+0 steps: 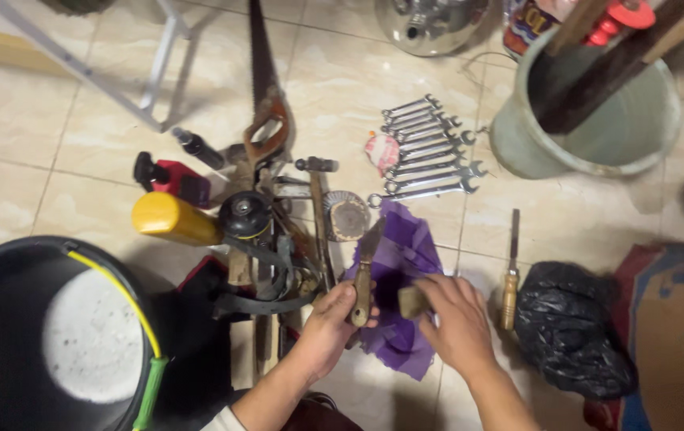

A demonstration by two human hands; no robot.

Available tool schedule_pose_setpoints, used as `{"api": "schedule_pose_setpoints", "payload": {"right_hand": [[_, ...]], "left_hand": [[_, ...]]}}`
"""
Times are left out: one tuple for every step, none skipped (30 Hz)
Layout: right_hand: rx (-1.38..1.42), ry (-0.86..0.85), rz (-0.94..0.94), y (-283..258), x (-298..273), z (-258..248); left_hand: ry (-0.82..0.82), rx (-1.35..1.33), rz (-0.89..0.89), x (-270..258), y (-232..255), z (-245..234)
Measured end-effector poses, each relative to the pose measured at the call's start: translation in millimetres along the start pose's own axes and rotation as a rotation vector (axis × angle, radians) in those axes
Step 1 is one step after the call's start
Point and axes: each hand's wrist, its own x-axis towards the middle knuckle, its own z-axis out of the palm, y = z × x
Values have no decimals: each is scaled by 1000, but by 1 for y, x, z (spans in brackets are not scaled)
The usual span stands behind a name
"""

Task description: The person sharpens a machete using a sharpening stone and a purple cloth, then wipes the blade. They place the machete in a bucket and proceed to sharpen a smaller knife with the same stone and cloth.

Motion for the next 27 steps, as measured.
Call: {"api": "schedule_pose_setpoints", "payload": {"right_hand": [[-43, -43, -140, -4, 15, -4], [-85, -83, -279, -8, 29, -5], [-127, -121, -417, -12, 40, -4], [-169, -158, -461, -14, 47, -1], [-212, -196, -505, -16, 55, 2], [-254, -234, -542, -16, 58, 6], [-258, -292, -507, -15, 61, 11], [-264, -352, -467, -12, 62, 15], [-270, -411, -428, -9, 63, 19], [-259, -372, -418, -5, 62, 23], [-249, -333, -409, -2, 60, 29], [-238, -291, -398, 1, 56, 33], [-181, -197, -348, 5, 51, 35], [-123, -103, -297, 8, 44, 38], [-66, -8, -245, 10, 36, 41], [163, -4, -49, 10, 25, 46], [391, -2, 149, 8, 12, 50], [615, -2, 348, 8, -1, 54], [834, -28, 491, 6, -13, 59], [1050, -56, 637, 4, -25, 63], [1265, -84, 785, 5, -33, 67], [1287, -93, 794, 4, -39, 71], [1310, -101, 804, 1, -45, 75], [1334, -108, 805, 1, -45, 78], [1321, -63, 789, 3, -42, 78], [1307, -23, 779, 4, -42, 78], [1292, 16, 769, 5, -43, 77]], "left_hand": [[4, 6, 7, -2, -1, -1], [7, 15, 12, -3, -1, -1], [19, 9, 4, -6, -2, -2], [30, 3, -5, -8, -4, -1], [41, -4, -14, -10, -6, -1], [42, -14, -25, -13, -8, -2], [43, -25, -36, -14, -10, -3], [42, -36, -49, -15, -13, -2], [62, -38, -68, -15, -17, -2], [80, -40, -90, -15, -22, -1], [99, -42, -112, -15, -26, 0], [99, -27, -128, -14, -31, 0], [99, -13, -143, -14, -35, 0], [99, 3, -160, -14, -40, 1], [90, 39, -142, -14, -45, 1], [82, 73, -126, -14, -50, 2], [73, 107, -109, -13, -54, 2], [59, 93, -130, -11, -60, 2], [45, 79, -152, -9, -65, 3], [33, 62, -176, -8, -72, 4], [13, -12, -207, -7, -78, 6], [-8, -82, -240, -6, -84, 8], [-28, -153, -273, -6, -88, 10], [-23, -163, -300, -3, -90, 11], [-17, -173, -326, -2, -91, 13], [-6, -186, -356, -4, -92, 15], [13, -55, -313, -3, -91, 17]]}}
